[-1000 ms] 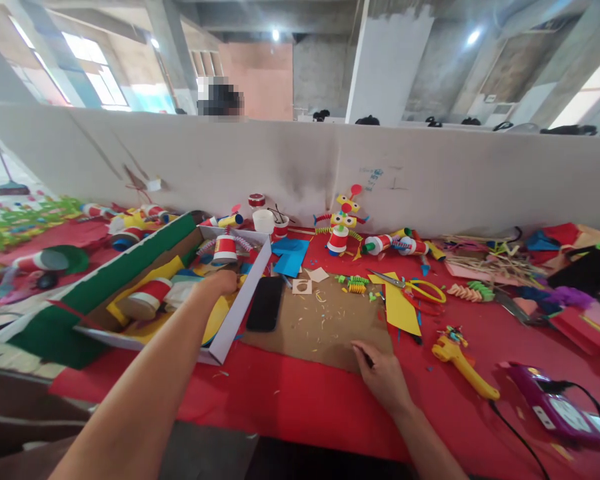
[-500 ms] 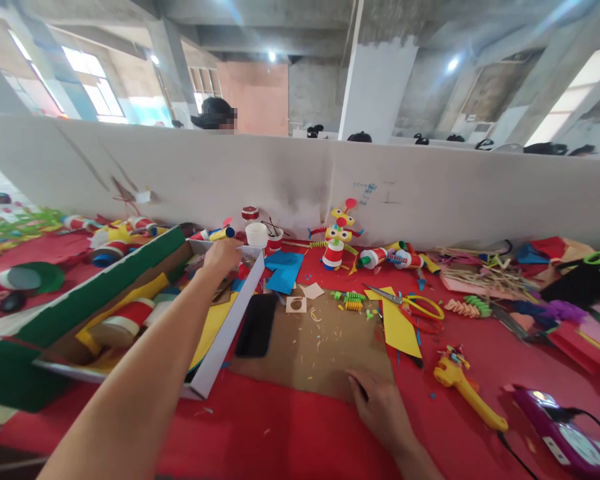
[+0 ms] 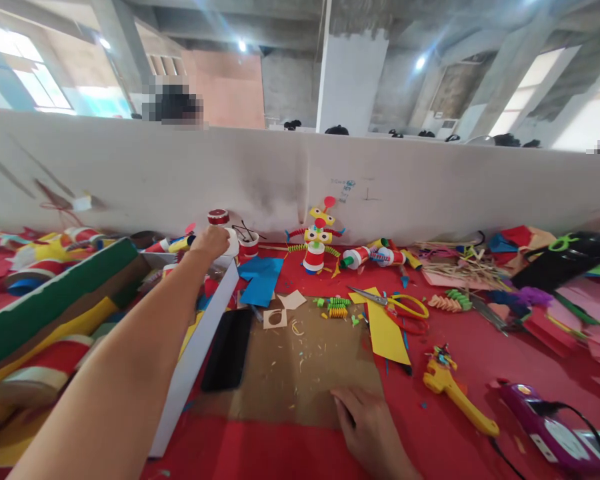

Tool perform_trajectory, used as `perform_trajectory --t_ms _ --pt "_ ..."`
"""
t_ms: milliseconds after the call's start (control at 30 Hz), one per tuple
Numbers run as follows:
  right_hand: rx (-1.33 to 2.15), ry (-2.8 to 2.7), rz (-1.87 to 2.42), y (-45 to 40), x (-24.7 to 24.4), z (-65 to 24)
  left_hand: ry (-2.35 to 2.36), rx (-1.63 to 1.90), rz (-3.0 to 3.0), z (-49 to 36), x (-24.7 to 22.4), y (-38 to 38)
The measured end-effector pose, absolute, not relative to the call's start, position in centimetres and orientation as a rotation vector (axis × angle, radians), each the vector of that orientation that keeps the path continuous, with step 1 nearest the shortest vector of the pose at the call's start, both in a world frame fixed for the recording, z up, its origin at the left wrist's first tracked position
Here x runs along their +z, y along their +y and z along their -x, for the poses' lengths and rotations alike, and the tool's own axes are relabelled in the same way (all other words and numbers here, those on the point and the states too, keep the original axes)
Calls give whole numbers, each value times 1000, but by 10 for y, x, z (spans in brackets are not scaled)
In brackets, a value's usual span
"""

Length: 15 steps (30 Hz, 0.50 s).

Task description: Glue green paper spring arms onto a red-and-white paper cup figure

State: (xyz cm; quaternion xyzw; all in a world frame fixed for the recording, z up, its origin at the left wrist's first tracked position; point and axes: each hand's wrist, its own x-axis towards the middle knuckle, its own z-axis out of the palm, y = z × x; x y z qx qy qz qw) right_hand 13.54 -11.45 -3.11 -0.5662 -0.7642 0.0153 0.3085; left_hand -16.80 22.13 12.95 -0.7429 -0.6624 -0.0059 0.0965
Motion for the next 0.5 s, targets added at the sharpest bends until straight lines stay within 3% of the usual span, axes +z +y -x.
perform_trajectory --t_ms 267,500 --pt "24 -2000 1478 -113 -38 -136 -2012 -151 2134 166 140 220" --pt "161 -1999 1501 -114 -31 -137 -2139 -847 1807 150 186 181"
